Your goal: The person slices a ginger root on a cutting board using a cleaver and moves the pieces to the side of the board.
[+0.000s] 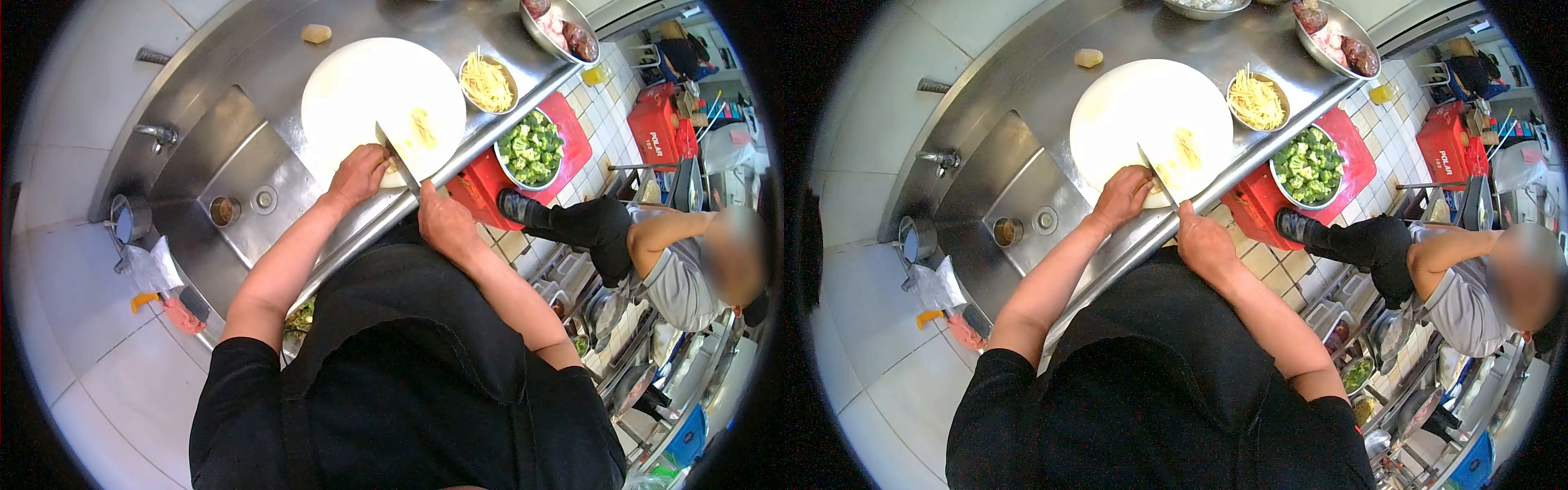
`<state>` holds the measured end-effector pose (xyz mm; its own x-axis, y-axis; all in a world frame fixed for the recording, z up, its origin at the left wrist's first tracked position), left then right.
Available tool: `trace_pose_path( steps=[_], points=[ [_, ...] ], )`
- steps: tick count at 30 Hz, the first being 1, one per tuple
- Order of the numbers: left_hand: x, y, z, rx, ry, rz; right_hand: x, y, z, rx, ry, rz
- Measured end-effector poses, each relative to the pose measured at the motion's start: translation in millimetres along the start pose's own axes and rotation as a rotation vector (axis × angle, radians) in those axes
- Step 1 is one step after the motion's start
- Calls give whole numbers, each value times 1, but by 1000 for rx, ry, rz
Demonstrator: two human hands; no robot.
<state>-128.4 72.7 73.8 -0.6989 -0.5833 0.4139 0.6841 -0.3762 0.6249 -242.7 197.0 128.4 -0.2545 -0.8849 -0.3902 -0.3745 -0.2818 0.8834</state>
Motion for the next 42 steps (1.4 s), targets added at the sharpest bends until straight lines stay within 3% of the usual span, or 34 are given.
trace_pose_path(
  steps=[4, 6, 13, 28, 32, 42],
  points=[
    [3, 0, 1, 21, 15, -10, 7, 0, 9, -4, 44, 184],
    [1, -2, -1, 22, 41, -40, 11, 1, 11, 14, 31, 81],
    [-1, -2, -1, -3, 25, -27, -12, 28, 2, 114, 104, 175],
    [2, 2, 2, 27, -15, 7, -3, 9, 2, 54, 9, 2],
    [0, -1, 2, -6, 13, -24, 4, -10, 8, 50, 22, 33],
    [-2, 1, -3, -13, 50, 3, -8, 23, 3, 113, 75, 141]
  ],
)
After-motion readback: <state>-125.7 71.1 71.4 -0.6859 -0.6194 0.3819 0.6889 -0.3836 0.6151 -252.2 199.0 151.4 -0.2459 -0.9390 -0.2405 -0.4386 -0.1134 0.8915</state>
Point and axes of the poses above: each hand's wrist, its own x-axis towards the middle knuckle, its own y-axis out of the back of the hand, z = x × y, the point moved 10 cm from there along x, towards the middle knuckle, and after that the axes turned 10 degrees about -y, right-handed, at the moved point
